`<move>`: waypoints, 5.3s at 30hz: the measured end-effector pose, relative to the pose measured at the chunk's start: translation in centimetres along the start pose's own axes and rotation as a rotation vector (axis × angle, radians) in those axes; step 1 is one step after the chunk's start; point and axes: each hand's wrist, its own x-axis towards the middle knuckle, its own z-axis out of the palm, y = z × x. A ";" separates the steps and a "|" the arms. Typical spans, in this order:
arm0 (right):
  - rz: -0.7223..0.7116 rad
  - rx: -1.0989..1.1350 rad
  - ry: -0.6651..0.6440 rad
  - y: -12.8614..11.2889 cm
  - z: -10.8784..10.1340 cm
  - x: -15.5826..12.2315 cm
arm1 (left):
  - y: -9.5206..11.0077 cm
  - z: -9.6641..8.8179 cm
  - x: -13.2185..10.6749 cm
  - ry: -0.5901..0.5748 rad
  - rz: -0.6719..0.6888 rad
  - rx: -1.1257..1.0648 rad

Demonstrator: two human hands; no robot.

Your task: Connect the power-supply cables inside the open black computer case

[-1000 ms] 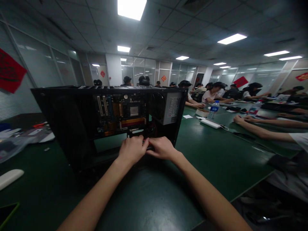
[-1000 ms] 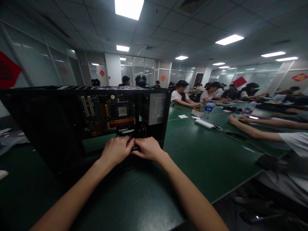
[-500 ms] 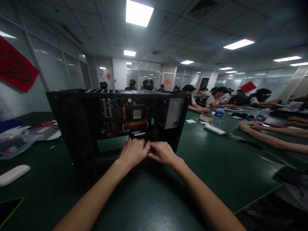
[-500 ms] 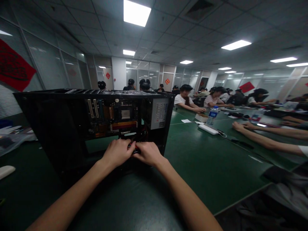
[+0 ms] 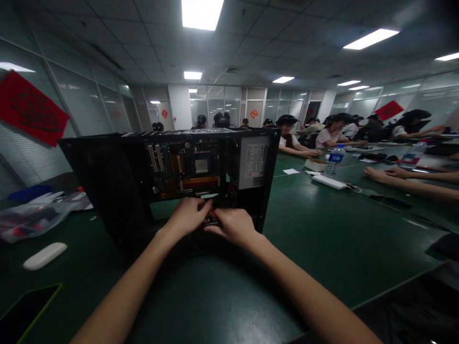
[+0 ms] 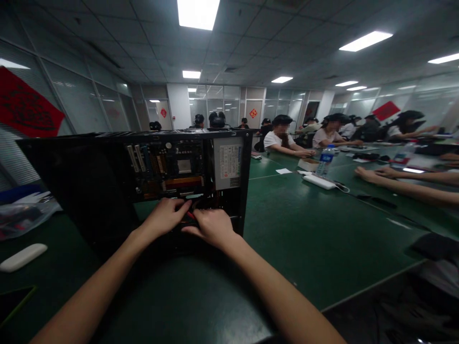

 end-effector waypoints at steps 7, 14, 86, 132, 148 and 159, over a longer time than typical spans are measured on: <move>-0.054 0.049 0.254 -0.1 1.3 -0.2 | -0.2 -2.4 0.2 0.101 -0.027 -0.257; -0.103 0.239 0.374 -1.1 1.6 -0.5 | 1.2 -4.5 -0.5 0.207 -0.035 -0.435; -0.208 1.300 0.009 -4.6 -14.6 3.7 | 7.1 -11.6 -6.6 0.527 0.184 -0.365; -0.263 1.338 -0.203 -4.3 -14.6 3.6 | 5.2 -12.1 -5.5 0.397 0.356 -0.312; -0.295 1.317 -0.318 -3.1 -14.8 4.1 | 4.6 -12.0 -5.3 0.475 0.591 0.079; -0.226 1.238 -0.072 -0.9 -15.3 3.8 | 3.6 -11.5 -4.7 0.492 0.495 0.099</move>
